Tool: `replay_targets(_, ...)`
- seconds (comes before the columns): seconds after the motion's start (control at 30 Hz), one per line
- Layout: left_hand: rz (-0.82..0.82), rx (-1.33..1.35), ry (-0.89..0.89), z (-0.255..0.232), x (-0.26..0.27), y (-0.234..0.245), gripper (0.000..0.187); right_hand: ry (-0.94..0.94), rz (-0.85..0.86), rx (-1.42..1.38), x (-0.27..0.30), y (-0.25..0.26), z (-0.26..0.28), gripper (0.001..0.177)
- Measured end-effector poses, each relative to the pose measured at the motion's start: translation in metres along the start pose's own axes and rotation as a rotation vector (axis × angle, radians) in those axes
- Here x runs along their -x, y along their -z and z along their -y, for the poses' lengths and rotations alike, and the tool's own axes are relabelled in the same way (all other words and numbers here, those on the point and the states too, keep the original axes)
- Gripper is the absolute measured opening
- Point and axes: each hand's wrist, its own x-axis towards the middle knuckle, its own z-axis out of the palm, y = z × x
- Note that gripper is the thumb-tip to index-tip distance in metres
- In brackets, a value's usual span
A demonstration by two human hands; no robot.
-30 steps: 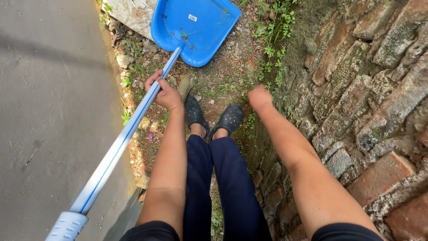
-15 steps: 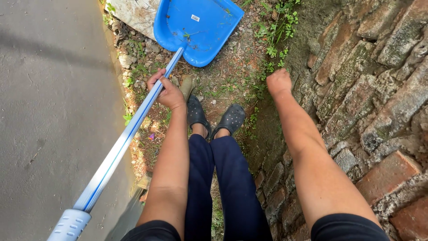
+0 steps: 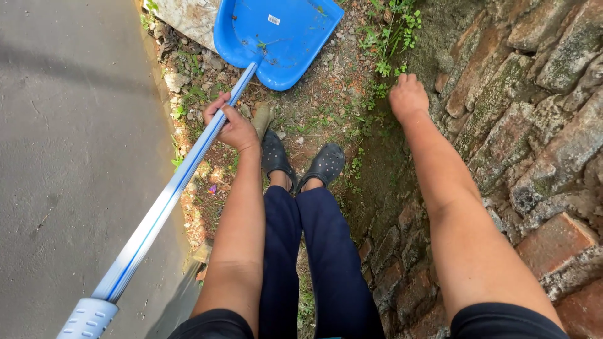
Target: Picking up weeds and debris from an outdoor garden area using a dustpan and a stick.
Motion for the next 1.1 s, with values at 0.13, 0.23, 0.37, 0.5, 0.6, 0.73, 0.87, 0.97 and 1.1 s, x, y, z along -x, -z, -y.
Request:
replay_targets(0.13,0.013,0.013,-0.022,0.005,-0.001,0.002,0.010,-0.020,0.133,0.081,-0.010,-0.030,0.022,0.022)
replay_targets(0.23,0.015,-0.012,-0.019,0.000,-0.002,0.001,0.009,0.001,0.428,-0.072,-0.014,-0.030,0.040,0.025)
replay_targets(0.37,0.002,-0.020,-0.009,0.000,-0.001,0.001,0.009,0.027,0.206,0.037,-0.017,0.028,0.033,0.026)
replay_targets(0.5,-0.011,-0.018,0.006,0.007,-0.001,0.002,0.008,0.049,-0.066,0.360,-0.037,0.035,0.014,0.035)
replay_targets(0.6,-0.015,-0.009,0.021,0.002,-0.001,0.000,0.009,0.063,0.061,0.127,-0.042,-0.014,-0.008,0.027)
replay_targets(0.73,-0.015,0.026,0.002,0.010,0.001,0.002,0.009,0.163,0.108,0.017,-0.048,-0.014,-0.021,0.026)
replay_targets(0.87,0.004,0.036,-0.012,0.007,0.002,0.001,0.011,0.117,0.372,-0.169,-0.039,-0.023,-0.008,0.023)
replay_targets(0.97,-0.006,0.003,-0.023,0.007,0.000,0.005,0.011,0.099,0.603,-0.213,-0.006,-0.009,0.020,0.028)
replay_targets(1.1,-0.007,-0.024,-0.016,0.009,-0.001,0.008,0.009,0.138,0.629,-0.027,0.044,0.040,0.058,0.043)
